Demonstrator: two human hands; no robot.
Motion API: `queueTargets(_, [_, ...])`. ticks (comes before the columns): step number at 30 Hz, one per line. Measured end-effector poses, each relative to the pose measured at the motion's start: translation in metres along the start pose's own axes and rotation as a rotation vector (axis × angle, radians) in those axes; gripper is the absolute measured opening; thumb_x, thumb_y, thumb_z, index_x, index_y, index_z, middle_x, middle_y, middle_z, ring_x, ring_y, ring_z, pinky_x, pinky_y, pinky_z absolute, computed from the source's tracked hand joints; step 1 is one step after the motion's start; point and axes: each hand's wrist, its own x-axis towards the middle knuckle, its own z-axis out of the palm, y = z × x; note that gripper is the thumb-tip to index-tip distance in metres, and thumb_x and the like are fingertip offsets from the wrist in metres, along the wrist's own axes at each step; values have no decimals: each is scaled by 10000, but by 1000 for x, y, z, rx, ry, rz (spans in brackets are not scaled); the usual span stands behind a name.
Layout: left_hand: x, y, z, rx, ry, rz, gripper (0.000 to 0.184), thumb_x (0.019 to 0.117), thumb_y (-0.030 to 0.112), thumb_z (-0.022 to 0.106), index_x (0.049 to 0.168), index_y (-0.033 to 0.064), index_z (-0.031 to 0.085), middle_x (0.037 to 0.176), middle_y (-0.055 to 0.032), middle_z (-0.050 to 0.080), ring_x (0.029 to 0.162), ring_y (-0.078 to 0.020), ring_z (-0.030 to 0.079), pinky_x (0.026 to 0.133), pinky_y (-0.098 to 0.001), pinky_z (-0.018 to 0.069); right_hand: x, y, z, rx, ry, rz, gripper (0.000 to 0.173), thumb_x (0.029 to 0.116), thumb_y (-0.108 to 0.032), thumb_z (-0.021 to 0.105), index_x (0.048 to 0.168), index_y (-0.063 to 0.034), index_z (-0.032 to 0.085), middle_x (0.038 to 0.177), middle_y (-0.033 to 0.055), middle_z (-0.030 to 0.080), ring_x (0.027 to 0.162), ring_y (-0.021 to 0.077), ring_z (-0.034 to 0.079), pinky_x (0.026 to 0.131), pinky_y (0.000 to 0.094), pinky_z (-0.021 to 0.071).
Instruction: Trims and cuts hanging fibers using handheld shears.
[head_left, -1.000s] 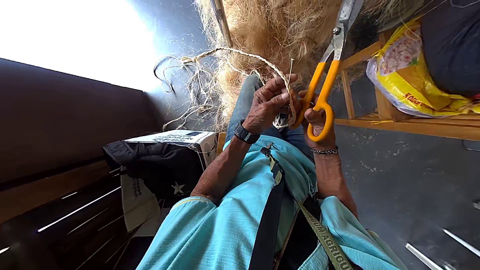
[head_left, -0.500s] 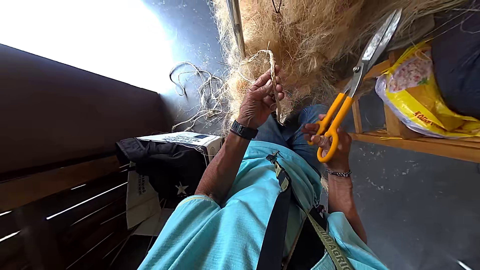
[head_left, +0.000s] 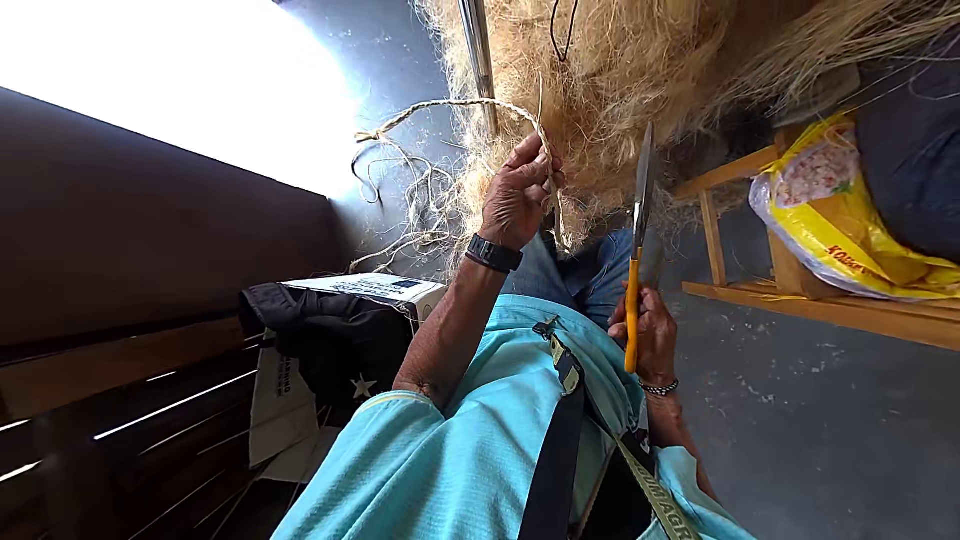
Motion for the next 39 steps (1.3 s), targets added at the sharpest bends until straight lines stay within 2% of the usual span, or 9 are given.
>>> queueTargets(4, [3,-3,7,29,96,-1,319,983,-71,449,1263,37,558,946,-77,643,752,-163,647,705,-307,584,1,1,1,-128,-6,-51,933,744,-529,825,1312,148,525,960,73,684,774,37,639,736,218,569])
queueTargets(7, [6,-6,10,53,121,2,283,970,-78,472,1214,30,565,911,-70,634,726,-150,630,695,-307,577,2,0,2,-234,-18,-28,907,726,-540,825,1304,109,565,971,94,691,769,57,642,724,246,571])
queueTargets(12, [6,-10,17,56,153,8,244,961,-101,498,1154,35,558,919,-71,655,722,-122,640,681,-279,578,4,-2,6,-318,-44,-63,925,710,-544,838,1301,120,583,933,97,695,781,84,621,746,264,553])
queueTargets(19, [6,-9,14,105,151,18,269,958,-106,503,1183,21,576,992,-95,681,769,-120,660,683,-262,573,9,-8,12,-352,-21,-88,852,722,-490,846,1286,100,603,923,98,682,768,85,602,728,256,537])
queueTargets(23, [5,-9,9,106,126,41,277,944,-109,506,1177,16,589,981,-100,696,736,-111,658,643,-248,564,11,-8,12,-356,-23,-93,800,737,-431,851,1287,95,607,948,117,686,779,102,614,740,267,546])
queueTargets(28, [5,-7,6,141,129,61,272,954,-98,489,1181,8,595,996,-106,708,774,-118,676,674,-260,573,13,-10,12,-381,-14,-116,771,753,-424,851,1279,90,619,941,121,693,780,110,622,738,274,550])
queueTargets(32, [5,-6,7,152,156,51,272,951,-100,492,1180,13,588,944,-90,699,701,-98,647,626,-239,557,14,-13,9,-393,-11,-115,786,739,-389,863,1294,107,608,984,161,699,811,146,643,764,296,564])
queueTargets(35, [5,-7,6,171,146,64,277,946,-101,496,1184,4,591,950,-92,701,708,-92,647,628,-233,552,14,-12,8,-392,-9,-126,787,739,-381,867,1301,104,604,1015,180,704,830,160,664,784,307,580])
queueTargets(39, [3,-7,9,167,154,56,259,953,-93,503,1174,11,590,949,-95,695,724,-108,650,653,-250,561,16,-11,9,-395,-1,-134,768,746,-380,864,1286,105,613,978,163,704,798,148,649,758,300,568])
